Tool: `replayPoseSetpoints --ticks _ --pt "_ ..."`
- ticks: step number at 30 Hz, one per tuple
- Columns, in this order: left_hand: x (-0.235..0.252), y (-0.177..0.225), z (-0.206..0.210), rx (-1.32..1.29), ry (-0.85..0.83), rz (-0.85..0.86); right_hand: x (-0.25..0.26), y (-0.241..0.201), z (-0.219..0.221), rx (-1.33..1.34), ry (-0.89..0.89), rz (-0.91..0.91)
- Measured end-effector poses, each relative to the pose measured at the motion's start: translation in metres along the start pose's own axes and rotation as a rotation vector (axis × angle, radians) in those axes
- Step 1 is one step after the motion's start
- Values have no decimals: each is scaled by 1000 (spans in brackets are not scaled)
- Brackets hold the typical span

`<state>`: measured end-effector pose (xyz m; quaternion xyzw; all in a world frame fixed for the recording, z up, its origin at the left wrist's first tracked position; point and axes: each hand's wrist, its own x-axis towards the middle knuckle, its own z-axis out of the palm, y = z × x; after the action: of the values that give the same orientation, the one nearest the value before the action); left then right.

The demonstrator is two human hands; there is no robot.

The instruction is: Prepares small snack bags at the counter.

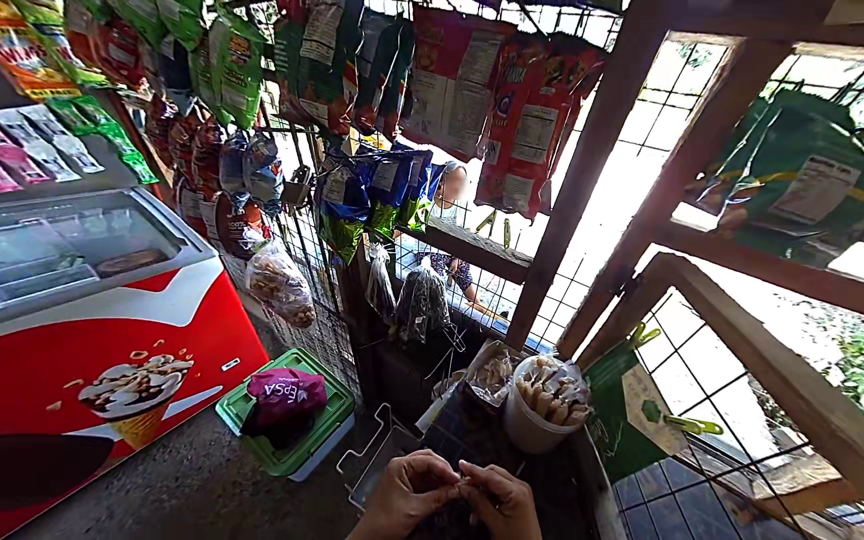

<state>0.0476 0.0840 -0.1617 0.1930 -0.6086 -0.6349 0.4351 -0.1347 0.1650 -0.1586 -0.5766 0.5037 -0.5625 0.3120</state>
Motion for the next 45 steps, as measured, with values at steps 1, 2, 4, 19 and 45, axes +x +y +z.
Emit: replayPoseSetpoints --ticks 1,2,4,19,45 --pt "-1 1 1 -10 11 -20 0 1 0 6 -14 1" --pt "-2 3 3 -17 21 -37 -1 2 1 3 -29 -3" --pt "-1 8 3 12 23 -57 0 2 1 -10 -46 -17" --pt "-12 -9 21 -51 175 -12 0 2 2 -149 24 -132" --pt "-14 -11 17 -218 158 -123 1 4 1 -211 22 -214"
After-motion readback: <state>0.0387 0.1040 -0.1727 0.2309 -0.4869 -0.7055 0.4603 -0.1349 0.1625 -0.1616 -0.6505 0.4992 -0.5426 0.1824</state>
